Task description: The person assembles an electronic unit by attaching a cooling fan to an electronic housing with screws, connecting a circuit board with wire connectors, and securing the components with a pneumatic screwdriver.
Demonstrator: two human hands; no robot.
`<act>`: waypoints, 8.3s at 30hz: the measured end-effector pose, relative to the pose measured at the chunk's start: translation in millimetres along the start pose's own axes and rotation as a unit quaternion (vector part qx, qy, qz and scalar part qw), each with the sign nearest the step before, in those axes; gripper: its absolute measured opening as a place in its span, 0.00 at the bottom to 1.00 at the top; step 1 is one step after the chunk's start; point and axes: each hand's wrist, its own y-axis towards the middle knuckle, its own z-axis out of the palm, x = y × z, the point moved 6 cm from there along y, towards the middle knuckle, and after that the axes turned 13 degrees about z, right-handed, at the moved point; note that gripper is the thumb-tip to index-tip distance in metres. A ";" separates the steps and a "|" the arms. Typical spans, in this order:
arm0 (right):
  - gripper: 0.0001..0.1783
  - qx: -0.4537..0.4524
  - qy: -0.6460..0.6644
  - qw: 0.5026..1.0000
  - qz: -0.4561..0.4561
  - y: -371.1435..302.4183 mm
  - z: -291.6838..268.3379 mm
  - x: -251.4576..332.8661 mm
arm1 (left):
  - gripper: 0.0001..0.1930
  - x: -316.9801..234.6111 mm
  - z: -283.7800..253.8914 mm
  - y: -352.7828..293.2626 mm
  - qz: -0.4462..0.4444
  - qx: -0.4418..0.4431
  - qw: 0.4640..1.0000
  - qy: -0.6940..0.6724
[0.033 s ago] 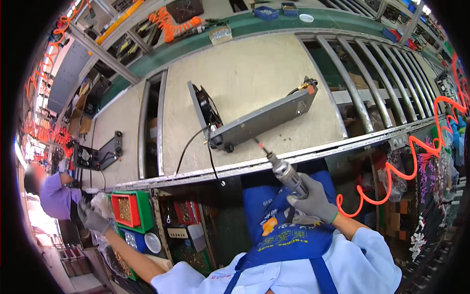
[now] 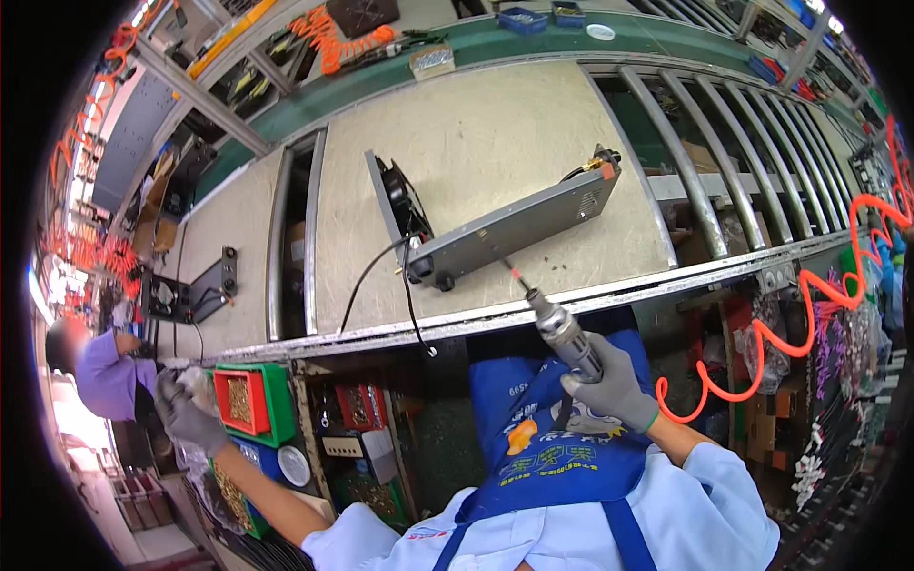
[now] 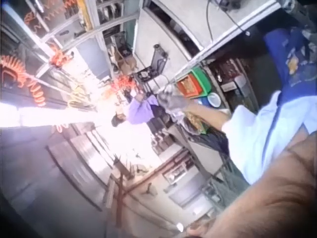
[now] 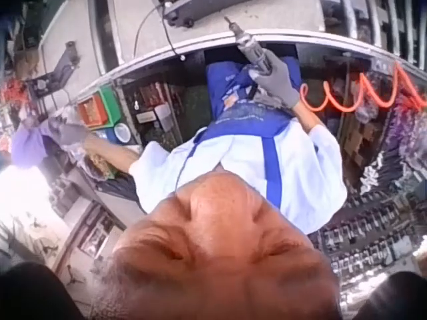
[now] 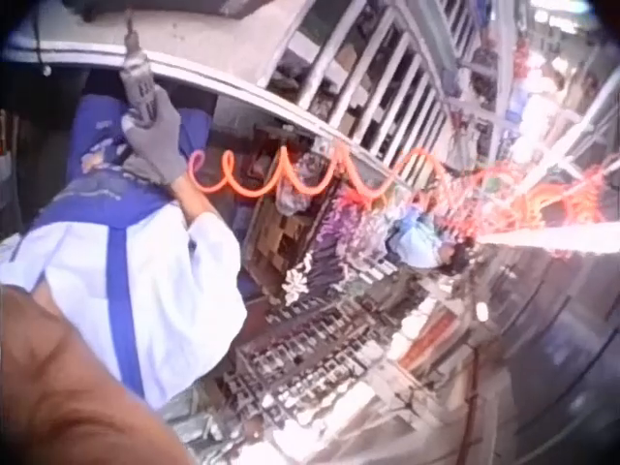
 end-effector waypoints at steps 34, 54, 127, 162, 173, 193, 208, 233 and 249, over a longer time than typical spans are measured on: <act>0.29 -0.063 0.158 0.954 0.245 -25.4 -56.9 -119.8 | 0.07 -239.9 136.9 -212.1 0.176 0.257 0.950 -0.015; 0.18 -0.098 0.110 0.971 0.190 -24.4 -61.0 -89.1 | 0.16 -22.6 -7.2 -15.1 0.024 0.016 0.997 0.065; 0.26 0.001 0.069 0.987 0.148 -1.1 -72.1 -39.4 | 0.11 -358.5 358.7 -279.6 0.126 0.699 0.651 -0.267; 0.25 0.032 0.050 0.974 0.217 2.4 -76.1 -28.1 | 0.15 -336.6 427.8 -292.8 -0.107 0.759 0.567 -0.300; 0.21 0.056 0.116 0.962 0.242 0.8 -73.9 -19.7 | 0.17 -337.0 435.3 -305.6 -0.164 0.770 0.532 -0.313; 0.17 0.053 0.101 0.961 0.253 -4.0 -72.5 -14.7 | 0.19 -345.3 425.7 -302.2 -0.113 0.775 0.542 -0.305; 0.17 0.015 0.106 0.955 0.275 -40.7 -64.5 -58.0 | 0.04 -306.7 337.9 -422.6 0.307 0.583 0.738 -0.145; 0.19 0.136 0.029 0.956 0.260 -36.4 -13.1 -23.6 | 0.14 -242.9 270.6 -358.0 -0.424 0.412 0.641 -0.489; 0.22 0.214 0.068 0.948 0.225 -27.5 -2.7 -11.4 | 0.14 -237.3 252.8 -334.8 -0.376 0.487 0.673 -0.410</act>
